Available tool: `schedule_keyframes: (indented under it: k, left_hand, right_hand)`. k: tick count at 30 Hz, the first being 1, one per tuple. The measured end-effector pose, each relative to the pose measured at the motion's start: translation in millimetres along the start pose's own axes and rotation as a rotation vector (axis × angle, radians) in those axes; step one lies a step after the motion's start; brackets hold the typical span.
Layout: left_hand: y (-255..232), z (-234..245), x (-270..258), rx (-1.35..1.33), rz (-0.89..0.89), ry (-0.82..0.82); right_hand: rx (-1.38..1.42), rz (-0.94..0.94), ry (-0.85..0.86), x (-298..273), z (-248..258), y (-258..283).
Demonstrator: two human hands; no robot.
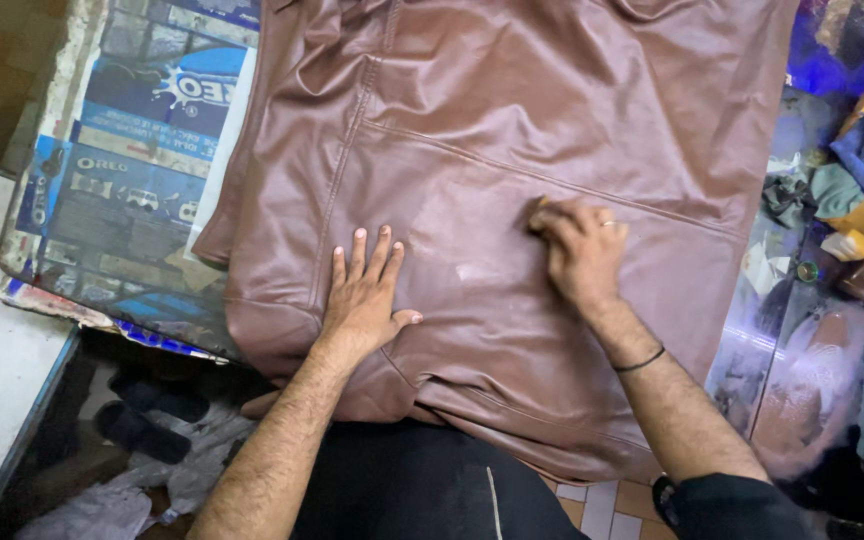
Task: The person scrubs a large brown leather sheet laid on a workbench using a small sponge. They repeatedly rub the surface in circular motions, occasionally repositioning the leather and dipping the sponge into a nearby bottle of cleaning solution before continuing to scrub different sections.
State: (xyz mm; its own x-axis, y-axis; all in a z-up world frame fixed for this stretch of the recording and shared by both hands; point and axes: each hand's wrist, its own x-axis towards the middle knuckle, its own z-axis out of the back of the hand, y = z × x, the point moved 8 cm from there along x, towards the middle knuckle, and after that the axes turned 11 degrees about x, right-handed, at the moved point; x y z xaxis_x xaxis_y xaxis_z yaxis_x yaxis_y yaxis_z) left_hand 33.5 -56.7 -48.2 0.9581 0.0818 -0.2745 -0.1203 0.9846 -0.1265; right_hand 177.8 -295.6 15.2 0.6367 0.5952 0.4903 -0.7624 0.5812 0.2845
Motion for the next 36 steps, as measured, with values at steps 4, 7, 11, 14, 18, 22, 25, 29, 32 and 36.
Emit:
schedule_keyframes:
  k: [4, 7, 11, 14, 18, 22, 25, 29, 32, 36]
  left_hand:
    - [-2.2, -1.4, 2.6, 0.015, -0.001, 0.011]
    - [-2.2, -4.4, -0.1, 0.019, -0.003, 0.004]
    - [-3.4, -1.5, 1.3, 0.024, -0.002, -0.003]
    - [-3.5, -1.9, 1.3, 0.026, 0.0, 0.002]
    - [-2.5, -2.0, 0.0, 0.021, -0.002, -0.008]
    - [-2.8, -2.6, 1.6, 0.027, 0.001, 0.011]
    - [-3.2, -2.4, -0.3, 0.015, 0.008, 0.003]
    - [-2.1, -1.2, 0.5, 0.017, -0.001, -0.01]
    - [-2.5, -8.0, 2.4, 0.023, 0.007, -0.002]
    - [3.1, -3.2, 1.6, 0.03, -0.031, -0.115]
  right_hand:
    - [-0.036, 0.262, 0.163, -9.8, 3.2, 15.7]
    - [-0.051, -0.001, 0.009, 4.2, 17.1, -14.4]
    - [-0.014, 0.273, 0.086, 18.5, -7.8, -0.1]
    - [0.009, 0.266, 0.145, 31.0, -26.6, -2.3]
    - [0.032, 0.139, 0.043, 55.9, -26.9, -13.4]
    - [-0.018, 0.286, 0.121, 61.7, -33.6, -6.0]
    - [-0.042, 0.119, 0.057, 57.8, -27.1, -19.4]
    - [-0.062, 0.107, 0.067, 37.9, -8.8, -20.2]
    - [-0.13, 0.047, 0.046, 16.5, 16.3, -23.4]
    - [-0.228, -0.15, 0.006, -19.6, 34.2, -56.6]
